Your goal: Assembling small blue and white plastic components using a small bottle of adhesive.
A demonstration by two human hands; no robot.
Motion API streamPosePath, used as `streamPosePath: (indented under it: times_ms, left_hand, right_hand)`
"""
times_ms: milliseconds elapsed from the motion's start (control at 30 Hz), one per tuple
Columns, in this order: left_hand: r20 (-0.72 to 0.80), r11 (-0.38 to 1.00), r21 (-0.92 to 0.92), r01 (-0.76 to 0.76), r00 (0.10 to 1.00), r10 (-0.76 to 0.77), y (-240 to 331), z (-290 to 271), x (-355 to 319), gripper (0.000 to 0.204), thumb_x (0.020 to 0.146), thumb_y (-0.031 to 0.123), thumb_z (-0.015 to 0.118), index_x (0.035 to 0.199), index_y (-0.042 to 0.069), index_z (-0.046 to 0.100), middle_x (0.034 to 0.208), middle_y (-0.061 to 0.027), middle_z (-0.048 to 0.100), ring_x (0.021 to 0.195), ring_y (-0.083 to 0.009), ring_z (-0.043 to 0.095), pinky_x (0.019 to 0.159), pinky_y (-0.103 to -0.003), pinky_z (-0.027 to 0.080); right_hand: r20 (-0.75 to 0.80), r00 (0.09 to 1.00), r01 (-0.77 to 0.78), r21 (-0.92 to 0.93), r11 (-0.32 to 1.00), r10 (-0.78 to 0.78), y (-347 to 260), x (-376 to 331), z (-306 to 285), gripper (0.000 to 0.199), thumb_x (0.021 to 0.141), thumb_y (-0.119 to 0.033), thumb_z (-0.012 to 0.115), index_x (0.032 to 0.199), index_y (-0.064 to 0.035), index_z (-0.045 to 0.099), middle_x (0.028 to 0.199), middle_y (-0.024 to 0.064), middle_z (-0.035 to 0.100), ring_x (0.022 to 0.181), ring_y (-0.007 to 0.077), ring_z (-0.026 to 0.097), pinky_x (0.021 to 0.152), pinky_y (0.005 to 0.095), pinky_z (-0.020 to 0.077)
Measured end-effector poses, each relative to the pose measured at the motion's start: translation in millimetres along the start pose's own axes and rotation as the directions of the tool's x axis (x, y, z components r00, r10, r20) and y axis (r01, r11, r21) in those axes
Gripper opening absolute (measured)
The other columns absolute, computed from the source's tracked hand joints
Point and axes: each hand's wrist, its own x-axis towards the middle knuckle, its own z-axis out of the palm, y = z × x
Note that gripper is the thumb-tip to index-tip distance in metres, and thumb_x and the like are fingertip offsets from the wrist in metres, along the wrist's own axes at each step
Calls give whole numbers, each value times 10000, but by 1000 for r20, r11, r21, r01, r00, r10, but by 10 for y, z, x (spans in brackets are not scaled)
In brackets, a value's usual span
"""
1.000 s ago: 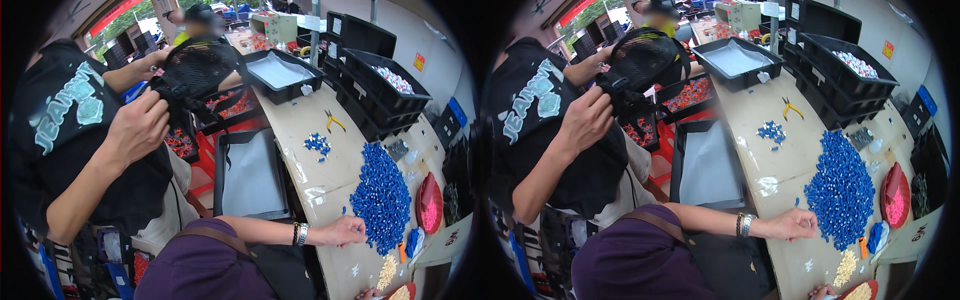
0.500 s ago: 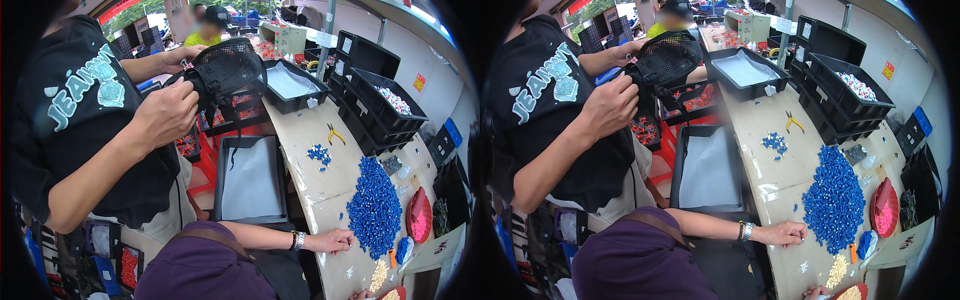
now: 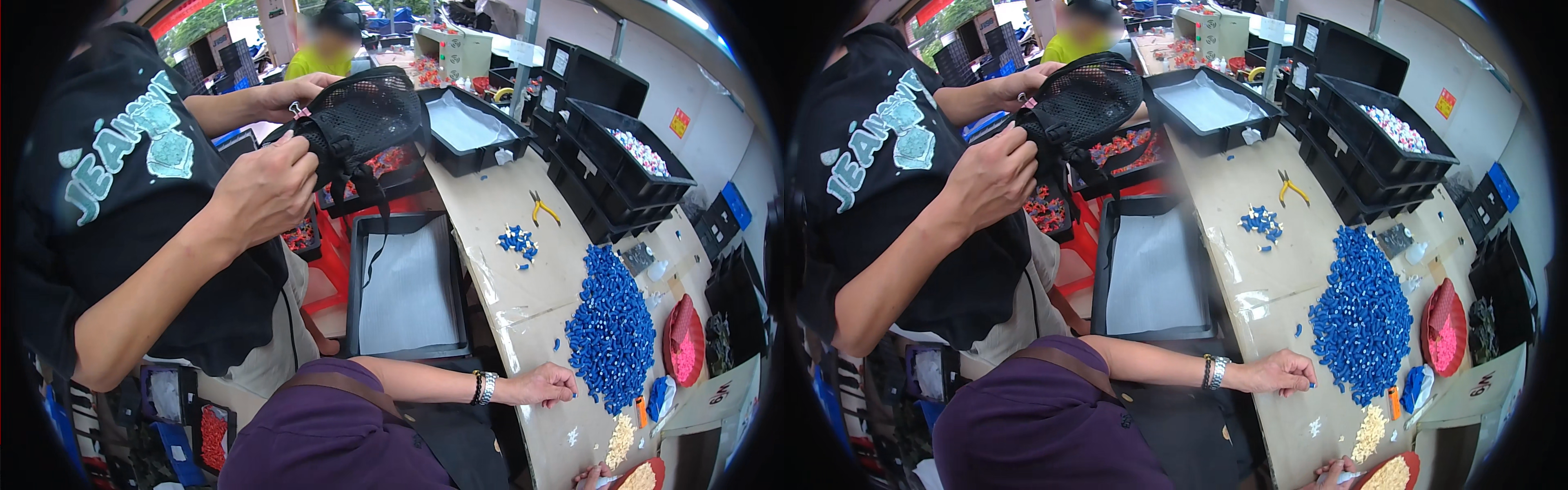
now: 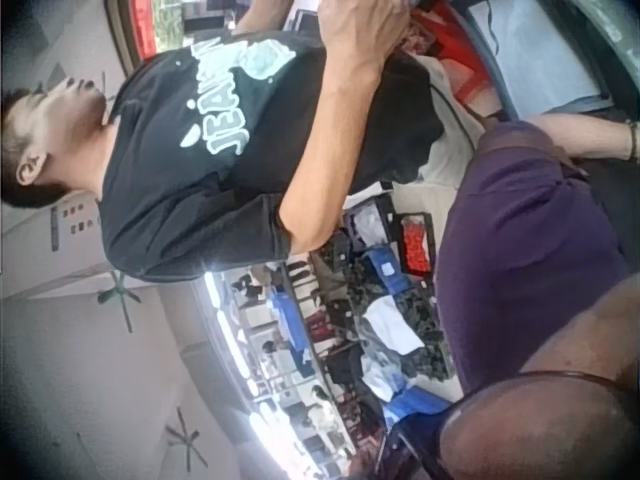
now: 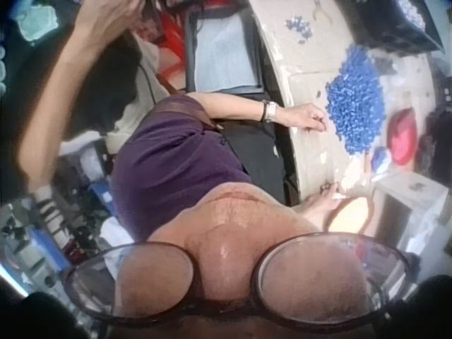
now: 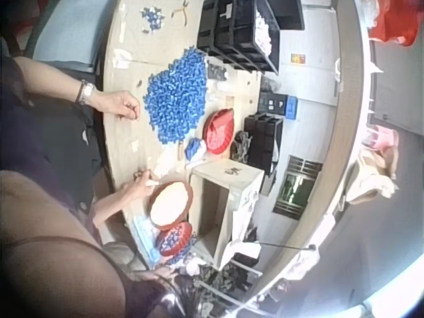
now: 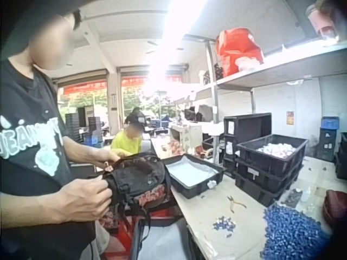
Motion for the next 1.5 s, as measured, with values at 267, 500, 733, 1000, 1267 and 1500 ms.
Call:
streamPosePath:
  times_ms: [267,500,733,1000,1267,1500]
  left_hand:
    - [-66,976,-192,102,991,-117,50,132,-76,199,934,228,589,1003,43,561,780,6,557,556,-29,494,491,-181,389]
    - [-36,937,-294,192,977,-211,59,270,-50,135,970,222,532,944,89,534,739,37,519,545,-30,479,476,-189,389]
    - [-63,923,-305,236,962,-267,184,254,100,119,944,142,547,1043,77,534,731,5,545,581,-67,509,521,-210,418]
    - [43,892,-351,285,956,-289,-100,324,71,129,953,146,549,1054,65,549,895,-37,591,598,-97,536,536,-229,419]
    - [78,918,-284,276,961,-265,-120,295,32,163,967,202,542,1052,63,543,895,-33,598,593,-85,530,514,-203,392]
    - [78,923,-258,286,958,-275,-122,297,49,150,971,193,533,1042,61,536,894,-32,587,600,-86,529,521,-201,396]
  right_hand:
    - [66,997,48,11,999,-48,47,123,-64,530,759,131,572,1263,29,444,988,144,567,684,174,526,536,247,417]
    - [233,962,79,271,959,-145,232,78,-104,696,688,24,550,1336,-66,314,1171,90,473,909,125,503,692,240,430]
    - [335,926,162,74,984,-177,183,112,284,393,827,-18,623,1191,-43,475,1030,23,472,907,105,506,722,243,451]
    - [306,918,185,233,955,-253,292,108,311,328,795,33,663,1099,21,540,1034,136,620,923,186,634,774,273,520]
    - [239,897,232,460,857,-371,439,205,327,318,792,-86,742,1038,-28,549,1005,151,644,912,187,643,763,275,530]
    - [245,859,297,474,829,-449,438,212,317,272,865,-180,685,1036,-46,523,953,136,640,727,100,571,579,195,446]
